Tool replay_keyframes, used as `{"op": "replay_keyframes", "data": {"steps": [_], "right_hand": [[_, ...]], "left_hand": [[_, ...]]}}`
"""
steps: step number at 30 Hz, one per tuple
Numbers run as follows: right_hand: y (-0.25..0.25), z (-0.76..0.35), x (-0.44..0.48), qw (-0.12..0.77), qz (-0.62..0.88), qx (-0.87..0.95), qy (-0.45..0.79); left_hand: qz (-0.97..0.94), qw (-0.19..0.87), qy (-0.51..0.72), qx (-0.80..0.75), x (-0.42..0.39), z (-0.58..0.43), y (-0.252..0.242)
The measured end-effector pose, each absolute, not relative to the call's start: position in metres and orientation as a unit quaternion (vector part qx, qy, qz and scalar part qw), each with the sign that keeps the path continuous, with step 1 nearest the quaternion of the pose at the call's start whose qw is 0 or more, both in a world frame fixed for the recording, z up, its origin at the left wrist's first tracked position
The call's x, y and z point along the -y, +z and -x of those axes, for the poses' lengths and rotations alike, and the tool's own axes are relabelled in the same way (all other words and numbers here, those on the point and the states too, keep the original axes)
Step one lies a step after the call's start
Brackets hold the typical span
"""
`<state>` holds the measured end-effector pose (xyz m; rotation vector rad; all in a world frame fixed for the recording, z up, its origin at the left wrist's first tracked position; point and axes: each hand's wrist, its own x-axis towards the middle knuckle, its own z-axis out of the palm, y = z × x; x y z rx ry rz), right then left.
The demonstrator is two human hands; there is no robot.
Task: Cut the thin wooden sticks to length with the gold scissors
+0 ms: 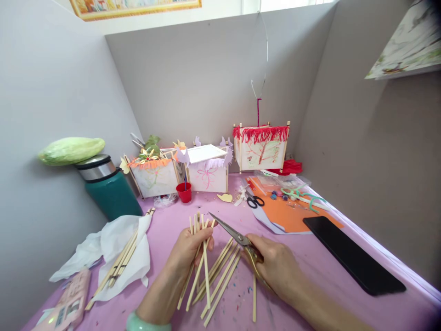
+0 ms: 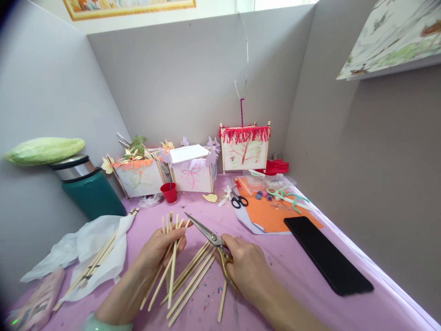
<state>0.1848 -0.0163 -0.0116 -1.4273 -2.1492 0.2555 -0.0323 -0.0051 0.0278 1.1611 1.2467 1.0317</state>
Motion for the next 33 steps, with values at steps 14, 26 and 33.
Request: {"op": "replay_keyframes", "data": {"steps": [14, 26, 33], "right_hand": [[-0.014, -0.188, 0.008, 0.261, 0.583, 0.766, 0.076], [-0.008, -0.199, -0.001, 0.226, 0.631, 0.736, 0.098], [-0.003, -0.203, -0.004, 0.202, 0.636, 0.736, 0.114]], "left_hand": [[-0.493, 0.537, 0.449, -0.517, 0.009, 0.032, 0.034], [-0.436, 0.573, 0.417, -0.555, -0.003, 0.033, 0.024], [-0.468, 0.569, 0.417, -0.532, 0.001, 0.027, 0.024]]}}
